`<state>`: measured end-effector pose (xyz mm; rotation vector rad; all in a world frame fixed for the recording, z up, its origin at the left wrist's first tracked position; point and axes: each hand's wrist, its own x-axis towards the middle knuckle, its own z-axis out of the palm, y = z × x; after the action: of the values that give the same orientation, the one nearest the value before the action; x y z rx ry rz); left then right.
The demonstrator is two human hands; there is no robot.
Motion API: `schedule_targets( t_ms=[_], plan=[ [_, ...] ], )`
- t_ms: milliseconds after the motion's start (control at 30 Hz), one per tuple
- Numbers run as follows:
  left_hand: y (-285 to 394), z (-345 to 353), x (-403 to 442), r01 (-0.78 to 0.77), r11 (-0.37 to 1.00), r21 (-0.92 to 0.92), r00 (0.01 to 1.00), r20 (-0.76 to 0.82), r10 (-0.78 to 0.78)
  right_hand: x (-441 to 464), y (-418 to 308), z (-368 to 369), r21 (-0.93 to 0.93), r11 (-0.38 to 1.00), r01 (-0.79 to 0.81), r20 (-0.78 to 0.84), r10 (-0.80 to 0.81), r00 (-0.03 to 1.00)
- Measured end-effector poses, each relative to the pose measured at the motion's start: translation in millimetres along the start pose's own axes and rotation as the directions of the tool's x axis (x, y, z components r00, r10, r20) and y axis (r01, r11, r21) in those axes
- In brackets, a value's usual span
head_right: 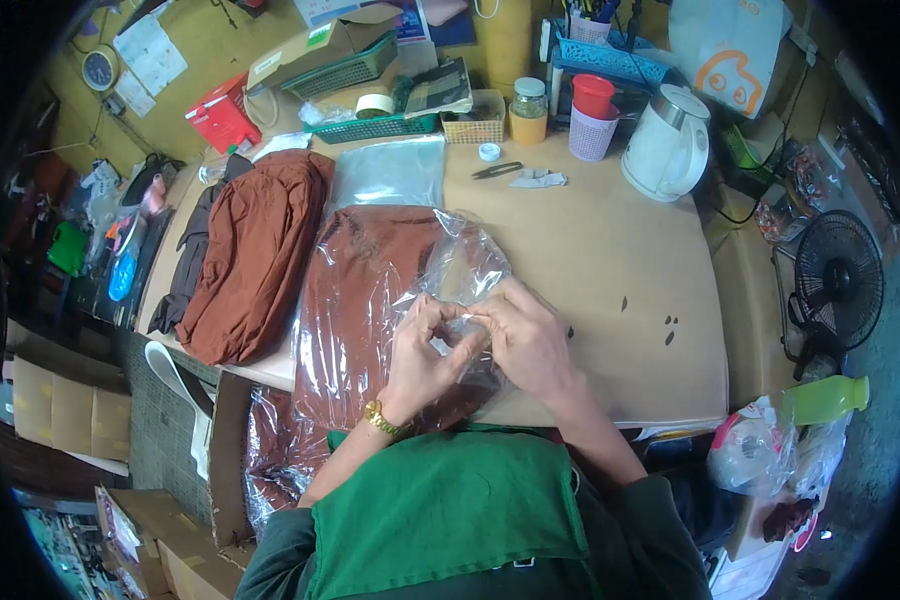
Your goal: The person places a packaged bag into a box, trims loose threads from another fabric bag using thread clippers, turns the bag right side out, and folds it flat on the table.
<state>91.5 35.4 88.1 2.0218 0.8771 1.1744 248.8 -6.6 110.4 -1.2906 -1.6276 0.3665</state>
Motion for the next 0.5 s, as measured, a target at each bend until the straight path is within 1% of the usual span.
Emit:
schedule_targets(
  t_ms=[33,67,100,133,167,200,233,267,300,333,367,400,433,467,500],
  plan=[
    [-3.8,0.2,1.1,-0.001,1.000,0.001,1.000,0.000,0.001,0.0,-2.8,-0.1,-0.183,0.977,0.109,-0.015,-0.114,0.993],
    [-8.3,-0.8,3.7,-0.063,0.997,0.037,0.998,-0.008,0.063,0.3,-4.0,0.0,-0.360,0.909,0.210,-0.008,-0.228,0.974],
    [-13.1,-1.6,4.8,-0.124,0.990,0.073,0.992,-0.012,0.125,-0.1,-2.7,0.4,-0.358,0.909,0.211,-0.009,-0.229,0.973],
    [-16.3,-2.3,5.1,-0.072,0.994,0.077,0.997,0.016,0.071,-1.4,0.5,1.0,-0.226,0.968,0.112,0.064,-0.100,0.993],
    [-16.6,-0.8,4.1,-0.070,0.995,0.077,0.997,0.019,0.069,-4.2,4.8,2.0,-0.097,0.995,-0.008,0.155,0.023,0.988],
    [-11.2,0.2,6.0,-0.070,0.996,0.056,0.997,-0.028,0.072,-7.4,17.5,4.9,-0.097,0.995,-0.011,0.154,0.026,0.988],
    [-5.2,0.5,9.2,-0.076,0.997,0.034,0.994,-0.077,0.078,-7.7,35.2,8.0,0.298,0.919,-0.258,0.226,0.195,0.954],
    [3.5,-4.6,8.8,-0.081,0.996,0.031,0.994,-0.074,0.083,-8.1,48.0,8.3,0.612,0.638,-0.467,0.352,0.309,0.884],
    [13.6,-13.2,5.2,-0.030,0.998,-0.056,0.999,-0.012,0.030,-6.3,47.7,4.1,0.612,0.640,-0.464,0.345,0.311,0.885],
    [18.2,-17.6,3.1,0.029,0.990,-0.137,0.998,0.054,-0.021,-4.9,44.8,-0.3,0.629,0.581,-0.516,0.393,0.334,0.857],
    [17.8,-17.0,3.3,0.030,0.990,-0.137,0.998,0.058,-0.022,-4.4,42.2,-2.8,0.641,0.517,-0.567,0.444,0.353,0.824],
    [17.1,-16.2,3.2,-0.107,0.993,-0.056,0.991,0.068,0.111,-4.2,39.9,-2.7,0.641,0.514,-0.570,0.445,0.355,0.822],
    [16.2,-15.0,3.3,-0.243,0.970,0.024,0.967,0.087,0.240,-3.7,37.1,-1.3,0.666,0.471,-0.579,0.473,0.333,0.816],
    [1.0,-7.7,10.2,-0.385,0.921,0.049,0.923,0.005,0.386,-2.9,35.4,1.0,0.687,0.427,-0.588,0.504,0.304,0.809],
    [-4.0,-7.0,11.3,-0.387,0.921,0.051,0.922,0.005,0.387,-1.3,35.9,2.5,0.688,0.428,-0.586,0.503,0.301,0.810]
  ],
)
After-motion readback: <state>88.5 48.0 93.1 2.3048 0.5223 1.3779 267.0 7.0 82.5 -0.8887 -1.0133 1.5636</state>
